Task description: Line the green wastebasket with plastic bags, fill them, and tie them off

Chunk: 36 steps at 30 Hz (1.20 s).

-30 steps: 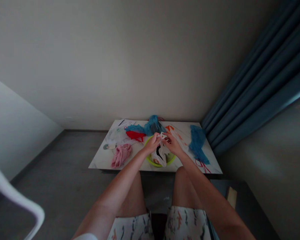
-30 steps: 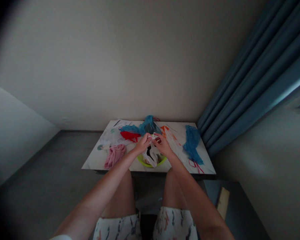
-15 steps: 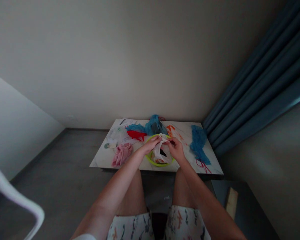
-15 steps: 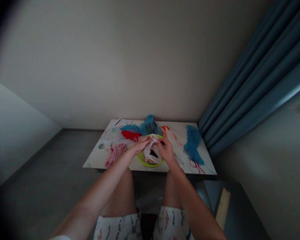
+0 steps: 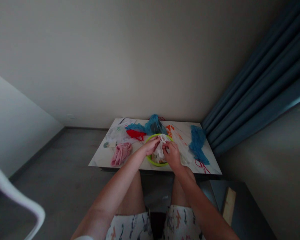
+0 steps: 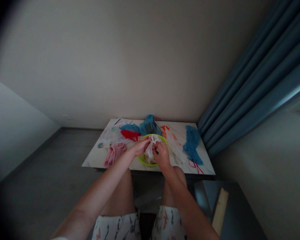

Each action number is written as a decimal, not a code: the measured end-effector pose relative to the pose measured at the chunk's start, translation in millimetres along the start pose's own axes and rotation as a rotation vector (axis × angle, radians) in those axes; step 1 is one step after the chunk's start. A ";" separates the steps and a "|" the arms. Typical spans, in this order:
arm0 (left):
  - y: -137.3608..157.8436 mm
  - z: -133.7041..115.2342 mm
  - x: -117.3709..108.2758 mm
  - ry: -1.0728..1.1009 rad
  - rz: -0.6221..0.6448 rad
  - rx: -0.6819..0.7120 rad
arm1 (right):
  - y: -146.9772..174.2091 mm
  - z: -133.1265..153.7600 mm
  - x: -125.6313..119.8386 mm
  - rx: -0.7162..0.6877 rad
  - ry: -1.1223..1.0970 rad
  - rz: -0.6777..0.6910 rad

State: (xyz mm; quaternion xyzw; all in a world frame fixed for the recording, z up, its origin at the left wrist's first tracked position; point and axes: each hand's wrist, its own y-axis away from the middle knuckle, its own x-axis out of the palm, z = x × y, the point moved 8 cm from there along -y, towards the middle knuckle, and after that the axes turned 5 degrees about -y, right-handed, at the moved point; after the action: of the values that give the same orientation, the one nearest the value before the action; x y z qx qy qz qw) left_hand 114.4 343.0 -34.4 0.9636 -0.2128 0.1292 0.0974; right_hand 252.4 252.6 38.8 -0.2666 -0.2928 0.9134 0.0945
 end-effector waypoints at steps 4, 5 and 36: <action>6.9 -15.9 -5.2 -0.108 -0.028 0.021 | 14.2 -2.4 1.0 -0.013 -0.081 0.060; 9.6 -23.1 -6.2 -0.217 -0.034 0.057 | 17.6 -4.5 2.0 -0.004 -0.115 0.082; 57.1 -54.1 49.1 -1.420 0.261 0.791 | 2.9 -85.8 59.4 0.847 -0.849 0.430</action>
State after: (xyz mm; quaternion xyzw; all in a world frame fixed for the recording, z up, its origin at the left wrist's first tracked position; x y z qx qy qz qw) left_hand 121.3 286.4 38.7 0.7463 -0.2730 -0.4353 -0.4230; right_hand 249.0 311.4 -47.4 0.1263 0.1419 0.9747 -0.1181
